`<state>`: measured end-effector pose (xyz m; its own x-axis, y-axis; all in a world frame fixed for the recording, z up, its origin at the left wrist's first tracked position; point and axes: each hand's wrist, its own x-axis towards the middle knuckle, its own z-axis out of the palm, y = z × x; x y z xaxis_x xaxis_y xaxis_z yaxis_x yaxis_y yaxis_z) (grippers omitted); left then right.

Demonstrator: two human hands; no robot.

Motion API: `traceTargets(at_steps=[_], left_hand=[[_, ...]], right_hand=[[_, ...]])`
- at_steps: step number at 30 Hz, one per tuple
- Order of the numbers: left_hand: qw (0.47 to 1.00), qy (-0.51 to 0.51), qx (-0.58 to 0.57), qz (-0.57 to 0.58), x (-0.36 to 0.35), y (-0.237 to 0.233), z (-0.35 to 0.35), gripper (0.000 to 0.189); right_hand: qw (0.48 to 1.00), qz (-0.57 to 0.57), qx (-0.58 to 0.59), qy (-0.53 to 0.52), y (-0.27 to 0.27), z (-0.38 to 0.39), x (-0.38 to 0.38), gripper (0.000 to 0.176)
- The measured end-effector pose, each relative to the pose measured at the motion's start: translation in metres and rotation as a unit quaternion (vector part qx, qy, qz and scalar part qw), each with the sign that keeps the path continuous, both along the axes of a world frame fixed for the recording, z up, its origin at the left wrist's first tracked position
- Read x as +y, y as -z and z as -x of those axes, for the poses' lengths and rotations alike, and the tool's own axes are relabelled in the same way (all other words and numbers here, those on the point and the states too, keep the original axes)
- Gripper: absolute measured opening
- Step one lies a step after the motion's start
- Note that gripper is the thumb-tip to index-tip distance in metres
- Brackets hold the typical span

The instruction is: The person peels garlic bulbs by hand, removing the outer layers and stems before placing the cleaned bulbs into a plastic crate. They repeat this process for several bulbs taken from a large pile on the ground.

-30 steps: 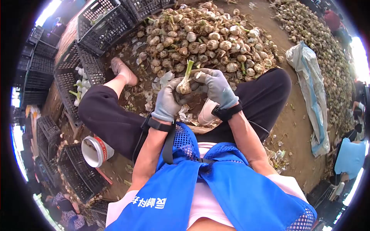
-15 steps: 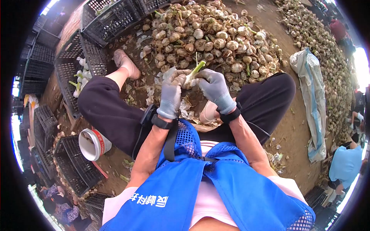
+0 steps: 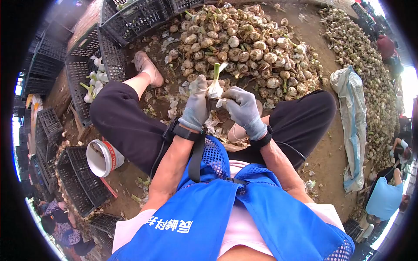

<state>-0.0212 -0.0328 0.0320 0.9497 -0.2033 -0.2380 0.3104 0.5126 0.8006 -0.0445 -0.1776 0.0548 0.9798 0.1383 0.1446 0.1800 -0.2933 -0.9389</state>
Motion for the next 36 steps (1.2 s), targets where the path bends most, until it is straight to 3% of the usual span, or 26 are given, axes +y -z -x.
traceTargets(at_steps=[2,5,6,7,8,9,10,11,13,14,15,17,19,21,23,25,27,28,29,30,31,33,34,35,36], left_hand=[[0.969,0.002,-0.118,-0.218,0.005,0.003,0.0,0.028],[0.96,0.01,-0.143,-0.24,0.004,0.002,-0.007,0.021],[0.987,-0.04,-0.083,-0.131,-0.003,0.0,-0.002,0.017],[0.987,-0.043,-0.081,-0.13,-0.005,0.001,0.001,0.017],[0.997,-0.076,-0.012,-0.007,-0.005,0.002,0.001,0.016],[0.986,-0.107,0.054,0.116,-0.004,0.004,-0.002,0.015],[0.973,-0.134,0.096,0.162,0.003,0.017,-0.013,0.017],[0.975,-0.085,0.058,0.198,0.014,0.008,-0.015,0.019],[0.972,-0.138,0.044,0.186,0.021,0.0,-0.02,0.023],[0.965,-0.108,0.022,0.24,0.023,0.006,-0.022,0.034],[0.963,-0.069,-0.027,0.258,0.026,0.009,-0.021,0.035],[0.96,-0.072,-0.03,0.269,0.025,0.004,-0.017,0.035],[0.967,-0.075,-0.039,0.241,0.029,0.007,-0.018,0.035],[0.974,-0.068,-0.045,0.213,0.027,0.01,-0.013,0.035],[0.988,-0.088,-0.051,0.113,0.016,0.009,-0.01,0.032],[0.989,-0.107,-0.027,0.103,0.008,0.011,-0.009,0.028],[0.985,-0.143,-0.015,0.094,0.01,0.011,-0.006,0.016],[0.975,-0.182,-0.022,0.123,0.008,0.014,-0.007,0.017],[0.975,-0.183,-0.021,0.121,0.012,0.015,-0.007,0.017],[0.97,-0.148,0.011,0.193,0.018,0.015,-0.009,0.02],[0.957,-0.11,0.044,0.263,0.021,0.015,-0.011,0.022],[0.958,-0.12,0.03,0.26,0.021,0.013,-0.015,0.028],[0.956,-0.095,0.028,0.278,0.022,0.008,-0.015,0.032],[0.953,-0.068,0.025,0.295,0.023,0.005,-0.015,0.037],[0.953,-0.068,0.026,0.294,0.022,0.005,-0.015,0.037]], right_hand=[[1.0,0.02,-0.024,0.001,0.0,-0.002,-0.001,0.016],[0.991,0.092,-0.099,-0.008,-0.001,-0.004,0.007,0.014],[0.977,0.149,-0.152,-0.019,-0.002,-0.003,0.01,0.013],[0.977,0.15,-0.152,-0.022,0.001,-0.003,0.01,0.013],[0.998,0.059,0.003,0.008,0.007,-0.003,0.009,0.013],[0.987,-0.033,0.155,0.038,0.016,-0.006,0.008,0.012],[0.978,0.037,0.199,0.049,0.038,-0.011,0.002,0.015],[0.978,0.038,0.198,0.048,0.062,-0.015,0.0,0.015],[0.946,0.29,0.146,0.01,0.086,-0.021,0.002,0.018],[0.919,0.333,0.196,-0.082,0.085,-0.025,0.006,0.022],[0.926,0.284,0.212,-0.135,0.084,-0.022,0.009,0.032],[0.933,0.303,0.128,-0.148,0.08,-0.014,0.015,0.044],[0.984,0.122,0.079,-0.104,0.059,-0.017,0.009,0.046],[0.986,-0.076,0.134,-0.065,0.031,-0.027,0.01,0.039],[0.988,0.017,0.151,-0.024,0.001,-0.026,0.017,0.025],[0.979,0.189,0.078,0.021,0.001,-0.024,0.03,0.014],[0.986,0.143,0.079,0.024,0.006,-0.022,0.036,0.013],[0.978,-0.061,0.193,0.05,0.014,-0.024,0.035,0.012],[0.916,-0.261,0.295,0.074,0.023,-0.025,0.033,0.012],[0.892,-0.326,0.299,0.091,0.034,-0.025,0.026,0.012],[0.768,-0.454,0.448,0.05,0.068,-0.032,0.007,0.016],[0.806,-0.331,0.488,0.045,0.052,-0.029,0.004,0.022],[0.805,-0.331,0.489,0.045,0.06,-0.03,0.006,0.022],[0.949,-0.07,0.309,0.003,0.072,-0.032,0.009,0.022],[0.975,0.2,0.089,-0.038,0.082,-0.034,0.01,0.023]])
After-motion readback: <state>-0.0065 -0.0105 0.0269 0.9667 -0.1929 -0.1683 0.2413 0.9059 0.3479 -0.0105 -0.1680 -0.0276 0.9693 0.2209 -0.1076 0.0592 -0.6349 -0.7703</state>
